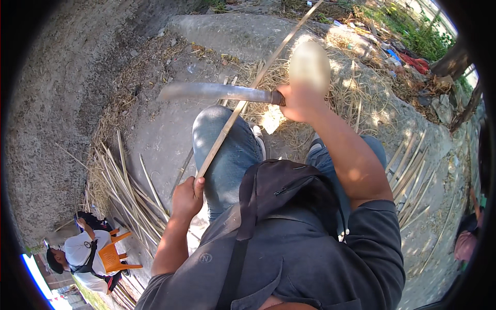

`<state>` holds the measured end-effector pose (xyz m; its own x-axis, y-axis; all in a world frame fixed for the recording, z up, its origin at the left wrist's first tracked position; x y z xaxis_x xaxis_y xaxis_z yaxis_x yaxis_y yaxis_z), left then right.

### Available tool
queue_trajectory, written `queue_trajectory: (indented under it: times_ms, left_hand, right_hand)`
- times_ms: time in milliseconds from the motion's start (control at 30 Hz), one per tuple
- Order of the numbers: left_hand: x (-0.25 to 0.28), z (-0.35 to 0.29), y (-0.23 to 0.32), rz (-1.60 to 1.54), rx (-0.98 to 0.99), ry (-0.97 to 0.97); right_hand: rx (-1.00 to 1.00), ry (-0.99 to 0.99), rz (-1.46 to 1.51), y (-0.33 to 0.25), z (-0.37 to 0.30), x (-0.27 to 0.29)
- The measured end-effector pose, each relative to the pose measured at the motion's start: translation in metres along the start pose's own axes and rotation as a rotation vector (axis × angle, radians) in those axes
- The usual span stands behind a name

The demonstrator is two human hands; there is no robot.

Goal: The person scrapes a bamboo strip with a machete.

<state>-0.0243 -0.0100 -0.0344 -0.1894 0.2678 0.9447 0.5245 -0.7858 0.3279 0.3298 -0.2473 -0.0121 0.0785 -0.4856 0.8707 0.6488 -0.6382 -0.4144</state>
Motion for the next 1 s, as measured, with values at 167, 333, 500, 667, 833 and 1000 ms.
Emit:
queue_trajectory:
  times_ms: [167,333,500,667,833,1000]
  left_hand:
    - [0.004,0.005,0.004,-0.032,0.043,-0.042]
    - [0.01,0.01,-0.002,0.009,0.049,-0.095]
    - [0.011,0.004,-0.007,-0.187,0.085,-0.106]
    - [0.005,0.008,-0.009,-0.21,0.046,-0.098]
    - [0.001,0.009,-0.017,-0.26,0.062,-0.114]
    - [-0.003,0.006,-0.024,-0.358,0.05,-0.108]
  right_hand:
    - [-0.127,0.044,-0.014,0.034,0.013,0.006]
    - [-0.276,0.061,-0.042,0.06,0.015,-0.011]
    - [0.083,-0.055,-0.057,-0.017,-0.003,-0.008]
    - [0.109,0.023,-0.044,0.017,0.006,-0.011]
    - [0.005,0.114,-0.027,0.015,-0.001,-0.018]
    - [0.192,0.057,-0.097,-0.025,-0.006,-0.003]
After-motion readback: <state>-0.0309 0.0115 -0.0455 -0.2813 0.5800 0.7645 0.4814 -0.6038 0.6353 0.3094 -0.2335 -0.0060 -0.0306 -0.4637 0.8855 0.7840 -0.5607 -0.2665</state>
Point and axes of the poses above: each hand's wrist, its own z-axis towards the middle knuckle, its own x-axis out of the back of the hand, y = z × x, the point moved 1 cm from there along z, towards the middle knuckle, and after that the axes turned 10 degrees about y, right-handed, at the moved point
